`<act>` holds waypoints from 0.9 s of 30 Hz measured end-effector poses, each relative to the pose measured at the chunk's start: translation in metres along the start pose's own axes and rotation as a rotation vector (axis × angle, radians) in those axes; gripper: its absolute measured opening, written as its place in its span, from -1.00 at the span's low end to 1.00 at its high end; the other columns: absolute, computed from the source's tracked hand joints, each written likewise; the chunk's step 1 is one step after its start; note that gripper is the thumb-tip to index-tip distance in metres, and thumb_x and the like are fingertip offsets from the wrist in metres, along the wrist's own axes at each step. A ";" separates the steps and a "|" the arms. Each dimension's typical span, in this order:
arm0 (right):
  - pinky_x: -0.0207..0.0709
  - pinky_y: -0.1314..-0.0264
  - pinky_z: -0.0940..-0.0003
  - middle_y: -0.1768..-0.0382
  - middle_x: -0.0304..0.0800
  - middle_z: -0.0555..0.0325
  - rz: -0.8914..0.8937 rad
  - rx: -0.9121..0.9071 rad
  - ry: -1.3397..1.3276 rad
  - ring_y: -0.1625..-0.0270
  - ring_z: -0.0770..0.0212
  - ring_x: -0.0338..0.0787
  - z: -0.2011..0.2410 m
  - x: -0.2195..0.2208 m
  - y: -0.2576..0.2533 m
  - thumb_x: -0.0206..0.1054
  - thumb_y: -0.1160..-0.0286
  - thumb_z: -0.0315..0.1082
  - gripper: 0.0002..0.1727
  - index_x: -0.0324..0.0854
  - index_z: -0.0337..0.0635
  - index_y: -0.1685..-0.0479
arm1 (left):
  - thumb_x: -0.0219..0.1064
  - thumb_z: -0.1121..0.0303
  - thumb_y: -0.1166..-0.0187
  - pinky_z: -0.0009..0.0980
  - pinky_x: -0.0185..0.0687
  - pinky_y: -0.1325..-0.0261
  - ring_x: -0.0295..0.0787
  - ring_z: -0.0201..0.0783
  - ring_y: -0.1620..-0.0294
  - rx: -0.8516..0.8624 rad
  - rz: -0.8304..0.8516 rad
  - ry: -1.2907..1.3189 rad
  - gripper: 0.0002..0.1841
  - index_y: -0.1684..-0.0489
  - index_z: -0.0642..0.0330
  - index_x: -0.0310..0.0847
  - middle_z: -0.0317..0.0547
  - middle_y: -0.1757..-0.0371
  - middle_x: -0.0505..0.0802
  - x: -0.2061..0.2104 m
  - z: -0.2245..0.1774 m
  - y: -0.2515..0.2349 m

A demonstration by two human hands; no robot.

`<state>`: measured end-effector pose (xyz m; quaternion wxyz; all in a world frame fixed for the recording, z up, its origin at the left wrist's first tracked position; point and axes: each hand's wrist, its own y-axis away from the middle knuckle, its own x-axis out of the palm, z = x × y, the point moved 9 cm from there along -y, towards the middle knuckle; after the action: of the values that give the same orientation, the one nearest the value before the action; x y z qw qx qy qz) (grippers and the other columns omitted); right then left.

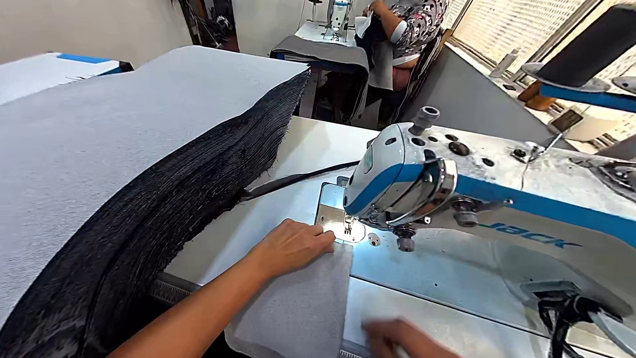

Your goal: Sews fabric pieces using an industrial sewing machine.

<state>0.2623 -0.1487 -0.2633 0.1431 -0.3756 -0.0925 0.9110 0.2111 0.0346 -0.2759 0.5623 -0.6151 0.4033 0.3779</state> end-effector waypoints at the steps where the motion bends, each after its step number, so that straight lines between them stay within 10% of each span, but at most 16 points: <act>1: 0.72 -0.19 0.30 0.08 0.93 -0.04 -0.090 -0.039 0.112 -0.04 0.12 0.90 -0.003 -0.009 -0.017 0.36 -0.60 -0.35 -0.79 0.85 -0.29 0.07 | 0.15 0.13 -0.76 -0.33 0.53 0.58 0.71 -0.23 0.56 -0.004 0.004 0.016 -0.68 0.27 0.10 0.72 -0.19 0.53 0.68 0.000 0.000 0.000; 4: 0.59 -0.45 0.38 -0.07 0.94 0.07 -0.255 -0.203 0.321 -0.29 0.11 0.84 -0.021 0.000 -0.049 0.30 -0.67 -0.19 -0.71 0.89 -0.15 0.06 | 0.13 0.16 -0.77 -0.33 0.57 0.55 0.73 -0.21 0.54 -0.014 0.024 0.033 -0.67 0.28 0.15 0.71 -0.16 0.52 0.69 0.000 0.000 -0.001; 13: 0.58 -0.33 0.24 -0.11 0.94 0.27 -0.289 -0.273 0.519 -0.33 0.07 0.79 -0.030 0.018 -0.059 0.20 -0.72 -0.04 -0.65 0.91 0.08 0.12 | 0.27 0.08 -0.71 0.06 0.70 0.28 0.86 0.05 0.35 -0.329 0.288 0.164 -0.65 0.12 0.23 0.75 0.03 0.44 0.82 -0.007 0.027 0.005; 17: 0.61 -0.31 0.11 -0.12 0.91 0.23 -0.263 -0.211 0.524 -0.33 0.07 0.78 -0.026 0.020 -0.052 0.32 -0.61 -0.13 -0.77 0.89 0.05 0.18 | 0.41 0.05 -0.56 0.17 0.60 0.50 0.74 0.07 0.59 -0.374 0.242 0.062 -0.64 0.42 0.20 0.73 -0.05 0.68 0.69 -0.023 0.055 0.037; 27: 0.52 -0.43 0.02 -0.17 0.88 0.17 -0.314 0.043 0.410 -0.47 0.02 0.68 -0.024 0.023 -0.056 0.43 -0.54 -0.27 -0.85 0.87 -0.10 0.27 | 0.34 0.57 -0.60 0.12 0.55 0.09 0.71 0.21 0.27 -0.524 0.228 0.183 -0.78 0.16 0.72 0.59 0.49 0.32 0.74 -0.032 0.059 0.046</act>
<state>0.2747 -0.0866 -0.2795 0.3063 -0.5302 -0.0990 0.7844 0.1554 0.0941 -0.2689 0.2994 -0.7216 0.4075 0.4729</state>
